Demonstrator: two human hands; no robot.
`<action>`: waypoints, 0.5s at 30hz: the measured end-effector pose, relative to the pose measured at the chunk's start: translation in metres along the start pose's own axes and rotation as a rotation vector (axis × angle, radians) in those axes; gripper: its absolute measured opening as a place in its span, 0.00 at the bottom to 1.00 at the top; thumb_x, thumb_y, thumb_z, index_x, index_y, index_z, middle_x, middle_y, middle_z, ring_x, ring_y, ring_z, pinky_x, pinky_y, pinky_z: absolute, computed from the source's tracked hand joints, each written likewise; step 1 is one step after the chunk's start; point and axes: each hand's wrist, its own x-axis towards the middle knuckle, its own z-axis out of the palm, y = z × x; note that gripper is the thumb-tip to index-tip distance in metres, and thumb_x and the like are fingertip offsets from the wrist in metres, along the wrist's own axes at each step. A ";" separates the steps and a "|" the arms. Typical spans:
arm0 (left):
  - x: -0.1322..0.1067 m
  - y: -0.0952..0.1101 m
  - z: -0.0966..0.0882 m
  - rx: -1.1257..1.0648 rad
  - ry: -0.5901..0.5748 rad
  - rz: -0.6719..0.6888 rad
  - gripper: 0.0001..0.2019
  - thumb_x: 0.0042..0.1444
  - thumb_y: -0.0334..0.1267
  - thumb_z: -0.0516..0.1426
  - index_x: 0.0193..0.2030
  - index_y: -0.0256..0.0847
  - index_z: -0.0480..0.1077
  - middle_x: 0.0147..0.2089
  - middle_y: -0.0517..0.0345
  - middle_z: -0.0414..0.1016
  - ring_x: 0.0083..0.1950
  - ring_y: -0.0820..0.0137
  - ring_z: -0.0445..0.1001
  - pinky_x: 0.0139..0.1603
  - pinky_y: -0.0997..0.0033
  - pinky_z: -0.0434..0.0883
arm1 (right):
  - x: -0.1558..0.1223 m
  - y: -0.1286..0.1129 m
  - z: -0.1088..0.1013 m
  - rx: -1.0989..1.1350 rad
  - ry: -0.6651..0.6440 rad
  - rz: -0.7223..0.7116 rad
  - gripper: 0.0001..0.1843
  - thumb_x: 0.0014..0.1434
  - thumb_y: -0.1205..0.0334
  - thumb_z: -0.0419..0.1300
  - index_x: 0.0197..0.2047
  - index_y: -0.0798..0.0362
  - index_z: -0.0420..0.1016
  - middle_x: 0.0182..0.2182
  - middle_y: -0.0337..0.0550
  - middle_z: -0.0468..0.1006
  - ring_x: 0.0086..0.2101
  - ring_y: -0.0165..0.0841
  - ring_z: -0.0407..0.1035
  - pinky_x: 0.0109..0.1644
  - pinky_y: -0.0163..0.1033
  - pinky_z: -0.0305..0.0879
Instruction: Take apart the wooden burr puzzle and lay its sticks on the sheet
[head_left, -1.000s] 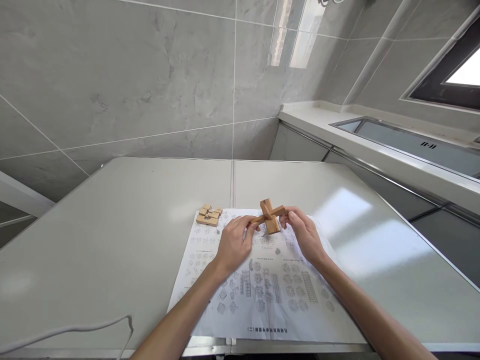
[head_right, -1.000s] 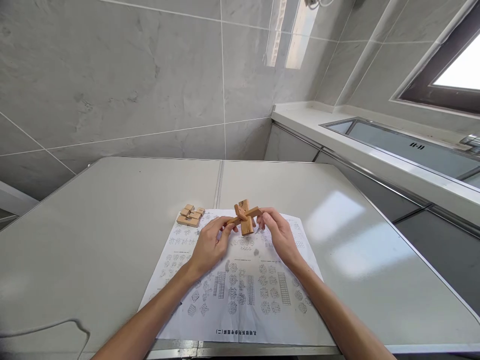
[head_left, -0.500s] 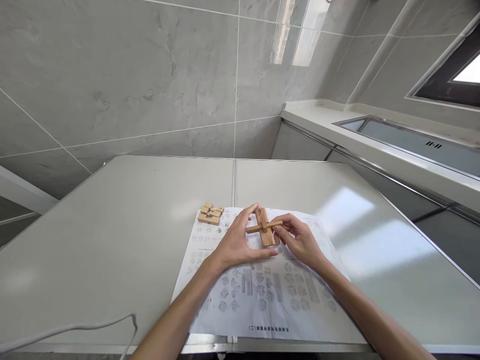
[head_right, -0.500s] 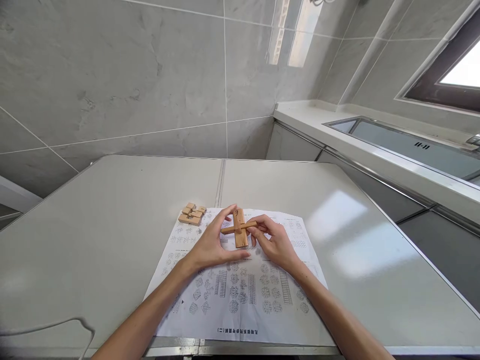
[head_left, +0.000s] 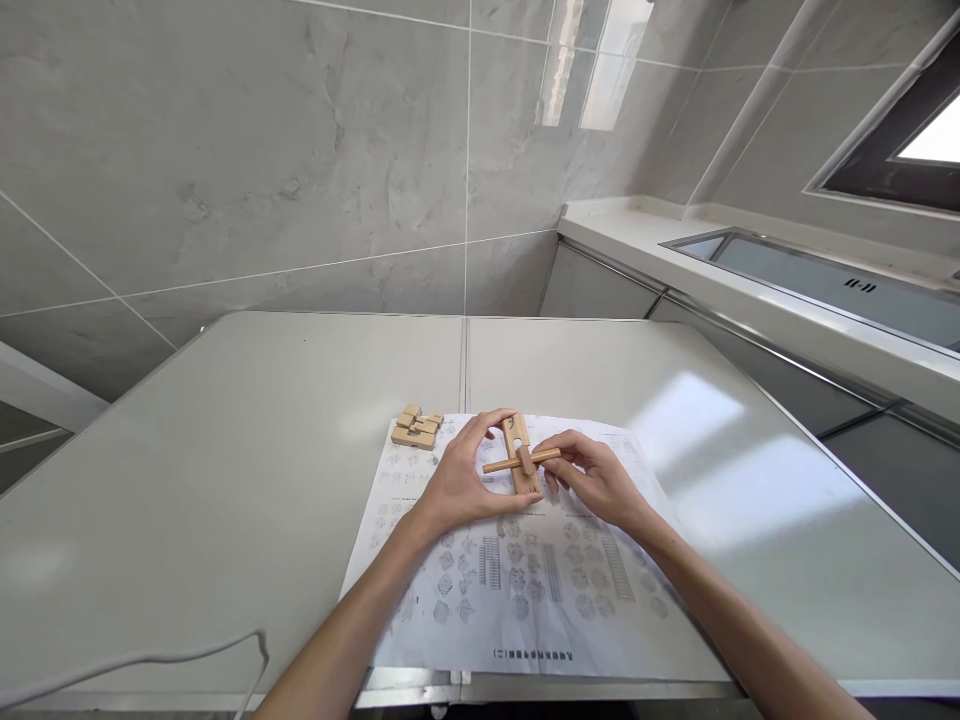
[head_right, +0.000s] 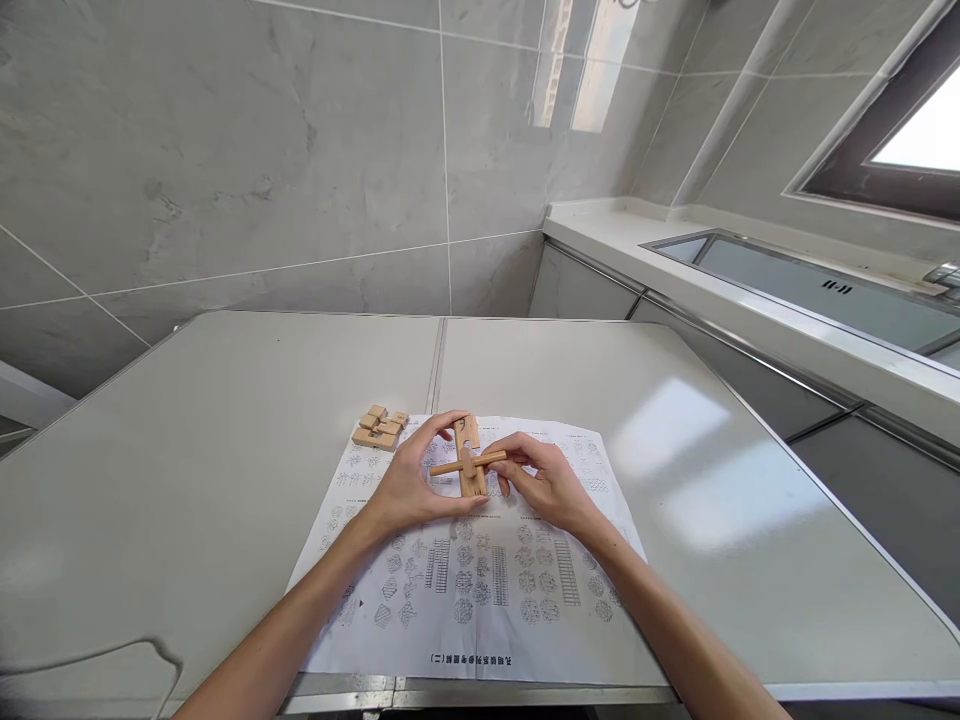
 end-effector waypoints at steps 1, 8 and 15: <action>0.000 0.000 -0.001 0.002 0.000 0.003 0.45 0.43 0.46 0.75 0.67 0.48 0.64 0.64 0.48 0.72 0.60 0.55 0.74 0.61 0.54 0.74 | 0.000 0.000 -0.001 0.013 -0.008 0.009 0.10 0.69 0.51 0.64 0.43 0.47 0.80 0.33 0.42 0.82 0.24 0.32 0.71 0.32 0.41 0.70; -0.002 -0.002 0.002 0.122 0.038 0.079 0.43 0.47 0.47 0.73 0.68 0.49 0.61 0.64 0.48 0.73 0.62 0.53 0.73 0.62 0.51 0.73 | 0.002 -0.001 -0.006 -0.074 -0.048 -0.006 0.13 0.67 0.47 0.65 0.46 0.47 0.79 0.43 0.47 0.80 0.37 0.38 0.74 0.42 0.43 0.73; -0.004 -0.005 0.008 0.290 0.070 0.245 0.38 0.56 0.43 0.67 0.70 0.48 0.57 0.62 0.46 0.75 0.62 0.53 0.74 0.61 0.49 0.71 | 0.001 0.001 -0.003 -0.043 -0.193 0.020 0.41 0.62 0.35 0.65 0.70 0.45 0.63 0.64 0.53 0.70 0.63 0.51 0.65 0.67 0.57 0.63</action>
